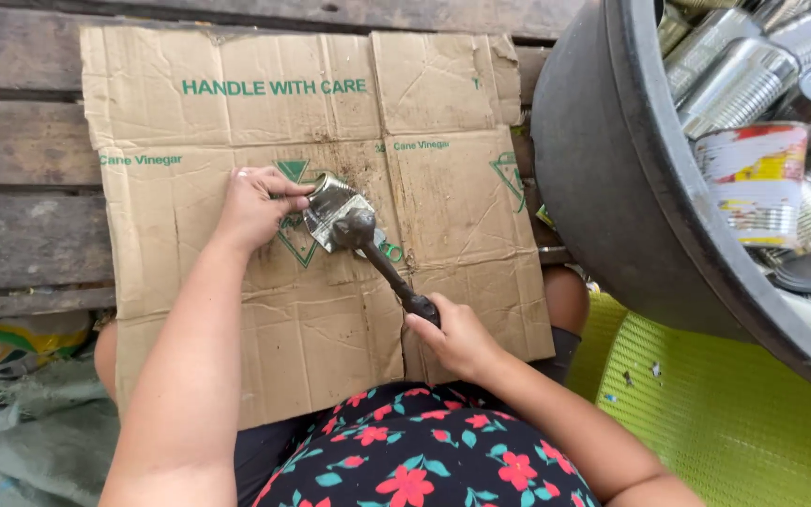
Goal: Crushing metal cans with a hammer on a cardboard surface for recycling
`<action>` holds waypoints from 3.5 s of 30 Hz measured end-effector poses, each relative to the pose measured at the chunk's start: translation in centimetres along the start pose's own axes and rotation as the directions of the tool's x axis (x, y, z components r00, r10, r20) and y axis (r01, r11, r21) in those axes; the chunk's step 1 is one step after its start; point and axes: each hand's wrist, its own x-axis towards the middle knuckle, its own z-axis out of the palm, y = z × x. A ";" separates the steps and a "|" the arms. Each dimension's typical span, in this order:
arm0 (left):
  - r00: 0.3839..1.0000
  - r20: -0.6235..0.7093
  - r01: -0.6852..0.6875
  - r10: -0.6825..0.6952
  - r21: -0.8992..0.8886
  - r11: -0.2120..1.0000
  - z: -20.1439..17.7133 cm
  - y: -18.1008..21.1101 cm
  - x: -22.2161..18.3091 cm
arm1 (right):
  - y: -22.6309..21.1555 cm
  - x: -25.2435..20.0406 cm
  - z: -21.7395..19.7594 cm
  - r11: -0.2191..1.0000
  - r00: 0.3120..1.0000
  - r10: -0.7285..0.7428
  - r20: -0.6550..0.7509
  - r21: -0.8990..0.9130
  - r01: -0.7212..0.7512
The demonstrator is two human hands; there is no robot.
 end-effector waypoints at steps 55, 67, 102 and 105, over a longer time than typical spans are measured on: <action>0.823 -0.563 -0.003 0.080 0.136 0.991 6.2 10.8 -10.2 | -0.1 11.9 0.9 0.865 0.748 -0.501 -0.436 -0.285 0.413; 0.795 -0.222 0.302 -0.565 -0.662 0.686 8.8 15.8 -11.2 | -3.2 10.1 3.1 0.637 0.975 -0.105 -0.197 0.739 0.218; 0.149 -0.631 0.353 -0.762 -0.686 0.637 -12.4 11.5 -54.4 | -19.7 -5.7 23.4 0.669 0.351 -0.641 0.682 0.272 0.692; 0.190 -0.644 0.331 -0.741 -0.669 0.666 -12.6 11.1 -49.3 | -19.0 -4.2 19.6 0.774 0.411 -0.551 0.726 0.261 0.577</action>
